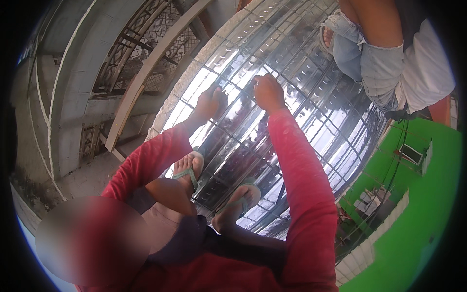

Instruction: The person uses pliers to twist and secure wire ties at intersections of a metal grid frame. They repeatedly reach for wire ties, position them around intersecting bars, and twist them tight with pliers. Another person is visible nearby, also working on the grid.

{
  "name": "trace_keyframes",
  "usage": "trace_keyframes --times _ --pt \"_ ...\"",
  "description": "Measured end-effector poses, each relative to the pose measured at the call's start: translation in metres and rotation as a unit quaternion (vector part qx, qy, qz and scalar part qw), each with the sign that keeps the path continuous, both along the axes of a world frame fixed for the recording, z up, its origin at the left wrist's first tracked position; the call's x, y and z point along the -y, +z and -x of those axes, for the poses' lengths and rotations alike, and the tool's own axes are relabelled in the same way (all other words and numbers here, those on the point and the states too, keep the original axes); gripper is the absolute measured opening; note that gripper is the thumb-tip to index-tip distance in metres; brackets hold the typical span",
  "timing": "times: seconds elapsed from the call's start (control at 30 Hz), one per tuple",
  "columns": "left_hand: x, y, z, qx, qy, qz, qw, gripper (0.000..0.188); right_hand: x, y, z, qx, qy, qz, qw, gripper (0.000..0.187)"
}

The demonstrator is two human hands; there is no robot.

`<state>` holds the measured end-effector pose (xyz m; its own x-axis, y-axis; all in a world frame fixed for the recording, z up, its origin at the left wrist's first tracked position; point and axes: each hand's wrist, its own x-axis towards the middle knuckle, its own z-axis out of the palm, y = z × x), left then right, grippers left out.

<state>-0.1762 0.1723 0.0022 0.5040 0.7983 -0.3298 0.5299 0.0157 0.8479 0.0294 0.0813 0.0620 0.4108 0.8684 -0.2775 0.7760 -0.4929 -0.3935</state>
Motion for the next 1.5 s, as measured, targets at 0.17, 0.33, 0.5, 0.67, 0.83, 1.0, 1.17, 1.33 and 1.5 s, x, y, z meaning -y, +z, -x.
trace_keyframes --times 0.17,0.33,0.5,0.67,0.83,1.0,1.17,1.33,1.5 --pt "-0.011 -0.011 -0.004 0.087 0.06 0.253 0.962 0.04 -0.028 -0.031 0.012 -0.049 0.027 0.05 0.997 0.027" --pt "-0.024 0.0 -0.015 0.071 0.077 0.331 0.938 0.036 -0.05 -0.049 0.009 -0.128 0.034 0.057 0.99 0.026" --pt "-0.026 0.002 -0.021 0.073 0.114 0.348 0.928 0.03 -0.055 -0.041 0.014 -0.176 0.017 0.072 0.982 0.022" --pt "-0.024 0.004 -0.021 0.102 0.137 0.341 0.924 0.024 -0.051 -0.05 0.007 -0.182 0.006 0.018 0.983 0.018" --pt "-0.024 0.014 -0.016 0.131 0.087 0.275 0.948 0.028 -0.054 -0.051 0.005 -0.17 0.025 0.017 0.985 0.017" --pt "-0.038 0.012 -0.01 0.016 -0.018 0.085 0.996 0.024 -0.064 -0.052 0.011 -0.117 0.031 0.056 0.991 0.02" --pt "-0.028 0.017 -0.011 0.019 0.013 0.017 1.0 0.024 -0.064 -0.023 0.013 -0.005 0.067 0.097 0.993 0.02" --pt "-0.02 0.012 -0.016 0.026 0.037 0.026 0.999 0.029 -0.065 -0.012 0.004 -0.066 0.051 0.161 0.983 0.023" --pt "-0.017 0.014 -0.022 0.051 0.056 0.045 0.996 0.03 -0.065 -0.004 0.029 -0.088 0.015 0.124 0.988 0.025"
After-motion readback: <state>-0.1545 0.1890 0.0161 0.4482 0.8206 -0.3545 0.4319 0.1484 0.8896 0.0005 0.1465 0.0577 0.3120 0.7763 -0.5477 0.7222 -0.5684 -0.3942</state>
